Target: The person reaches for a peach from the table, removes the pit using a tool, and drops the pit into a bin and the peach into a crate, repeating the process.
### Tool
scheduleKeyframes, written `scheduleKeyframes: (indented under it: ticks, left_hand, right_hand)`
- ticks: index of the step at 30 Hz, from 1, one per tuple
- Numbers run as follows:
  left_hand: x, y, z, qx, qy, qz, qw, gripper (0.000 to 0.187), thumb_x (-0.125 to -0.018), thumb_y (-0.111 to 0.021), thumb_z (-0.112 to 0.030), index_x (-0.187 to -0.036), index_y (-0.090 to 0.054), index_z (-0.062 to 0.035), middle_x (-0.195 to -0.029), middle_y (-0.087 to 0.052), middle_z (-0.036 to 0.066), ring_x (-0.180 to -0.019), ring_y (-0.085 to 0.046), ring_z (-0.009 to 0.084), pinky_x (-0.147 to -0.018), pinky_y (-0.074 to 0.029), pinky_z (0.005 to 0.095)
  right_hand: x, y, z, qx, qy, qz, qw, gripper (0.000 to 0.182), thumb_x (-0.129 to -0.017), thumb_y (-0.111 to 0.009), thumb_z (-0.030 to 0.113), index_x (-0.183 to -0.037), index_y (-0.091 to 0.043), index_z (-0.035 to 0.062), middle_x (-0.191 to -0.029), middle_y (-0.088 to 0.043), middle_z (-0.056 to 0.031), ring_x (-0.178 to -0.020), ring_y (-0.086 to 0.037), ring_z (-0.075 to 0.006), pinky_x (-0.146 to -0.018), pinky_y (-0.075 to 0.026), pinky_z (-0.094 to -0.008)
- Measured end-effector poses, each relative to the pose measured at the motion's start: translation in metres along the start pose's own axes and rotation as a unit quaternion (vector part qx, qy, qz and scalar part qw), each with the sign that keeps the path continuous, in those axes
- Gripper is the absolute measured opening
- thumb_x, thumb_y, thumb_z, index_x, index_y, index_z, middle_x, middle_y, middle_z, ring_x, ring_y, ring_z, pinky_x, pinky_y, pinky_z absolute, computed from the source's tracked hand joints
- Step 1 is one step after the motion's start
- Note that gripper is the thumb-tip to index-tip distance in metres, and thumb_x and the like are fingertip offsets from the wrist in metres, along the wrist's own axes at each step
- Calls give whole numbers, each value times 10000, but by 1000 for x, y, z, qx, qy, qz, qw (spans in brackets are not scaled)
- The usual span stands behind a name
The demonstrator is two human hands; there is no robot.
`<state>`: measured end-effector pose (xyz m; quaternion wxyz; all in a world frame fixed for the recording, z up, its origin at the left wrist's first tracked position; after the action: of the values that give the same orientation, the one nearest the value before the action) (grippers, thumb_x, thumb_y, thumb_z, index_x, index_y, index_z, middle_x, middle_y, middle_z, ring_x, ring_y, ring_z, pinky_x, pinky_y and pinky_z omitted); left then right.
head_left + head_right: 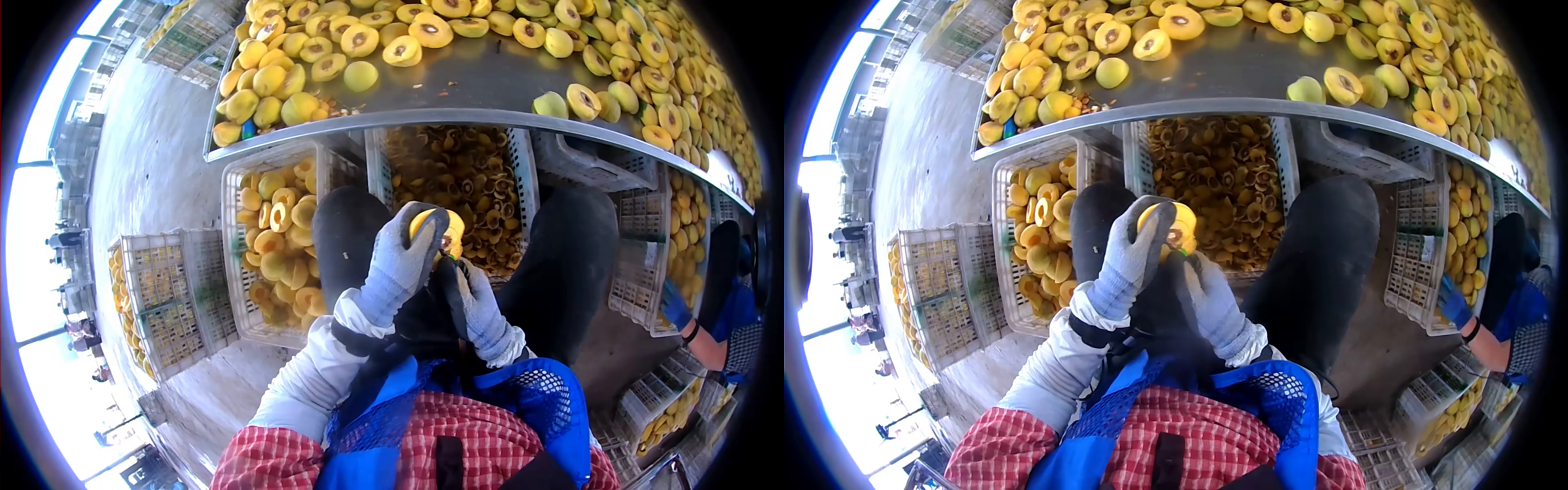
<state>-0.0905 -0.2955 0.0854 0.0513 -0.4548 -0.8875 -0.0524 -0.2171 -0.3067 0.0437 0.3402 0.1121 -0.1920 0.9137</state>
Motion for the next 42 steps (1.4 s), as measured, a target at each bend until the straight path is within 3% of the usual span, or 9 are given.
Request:
scheduleKeyframes:
  ticks: [8,12,17,18,23,27,33,36,42]
  left_hand:
    - [12,-1,-11,32,-49,20,998,241,-945,-529,-183,-1058,-589,22,-923,-610,65,-854,-570,109,-774,-458,229]
    - [13,-8,32,294,140,89,941,303,-942,-548,-295,-1074,-605,-28,-908,-624,44,-807,-574,97,-732,-479,236]
    - [26,-5,69,507,240,-91,823,403,-910,-547,-412,-1050,-579,-35,-899,-616,75,-805,-605,178,-752,-497,292]
    - [29,26,61,280,111,-166,939,379,-912,-553,-389,-1058,-578,-40,-923,-616,73,-824,-610,182,-766,-502,305]
    - [63,172,59,47,-9,-329,943,416,-893,-604,-300,-1191,-511,-24,-1015,-608,106,-896,-612,246,-807,-506,346]
    - [105,242,120,-638,46,-183,747,652,-797,-687,-348,-1313,-443,-32,-1234,-521,180,-1065,-534,340,-914,-443,430]
    - [106,243,143,-609,76,-127,779,499,-811,-647,-308,-1272,-532,-158,-1211,-540,119,-1053,-528,335,-909,-413,432]
    - [82,236,139,-655,42,-76,751,457,-776,-674,-326,-1209,-584,-212,-1179,-553,100,-1036,-533,311,-881,-433,441]
    - [-47,161,-46,-502,-186,-254,806,259,-751,-705,-115,-1005,-660,-92,-915,-634,92,-849,-593,290,-782,-475,387]
  right_hand:
    - [24,-41,6,-301,-257,111,912,493,-950,-363,563,-822,-481,101,-504,-364,15,-337,-301,-71,-300,-239,-206]
    - [30,-74,20,-614,-288,277,680,532,-949,-352,566,-899,-539,71,-521,-407,18,-348,-365,-61,-314,-322,-182]
    - [23,-75,20,-606,-217,312,699,509,-950,-360,559,-892,-494,72,-515,-415,21,-339,-357,-46,-298,-314,-173]
    - [20,-72,29,-614,-199,325,691,498,-952,-361,556,-862,-478,81,-511,-406,24,-346,-354,-46,-299,-305,-174]
    - [8,-45,14,-620,-245,253,701,503,-970,-347,521,-927,-524,52,-544,-388,17,-366,-333,-52,-294,-287,-177]
    - [-1,-38,14,-577,-229,237,748,486,-985,-340,483,-948,-546,44,-552,-372,12,-370,-323,-63,-292,-277,-184]
    - [22,-32,83,-556,-38,314,768,518,-930,-423,546,-859,-514,42,-514,-400,21,-366,-353,-81,-316,-287,-213]
    - [-3,-27,39,-626,-225,183,724,528,-929,-420,558,-880,-508,39,-548,-421,15,-387,-367,-69,-328,-309,-216]
    - [-11,-15,49,-593,-156,236,754,505,-948,-403,533,-961,-521,42,-557,-417,20,-385,-359,-68,-348,-298,-209]
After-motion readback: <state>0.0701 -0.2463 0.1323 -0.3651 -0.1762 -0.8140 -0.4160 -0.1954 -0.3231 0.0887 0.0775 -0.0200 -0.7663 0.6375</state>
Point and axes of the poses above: each hand's wrist, its own x-axis away from the middle knuckle, its own y-axis out of the back of the hand, z = x × y, the point moved 8 cm from there along -x, towards the middle knuckle
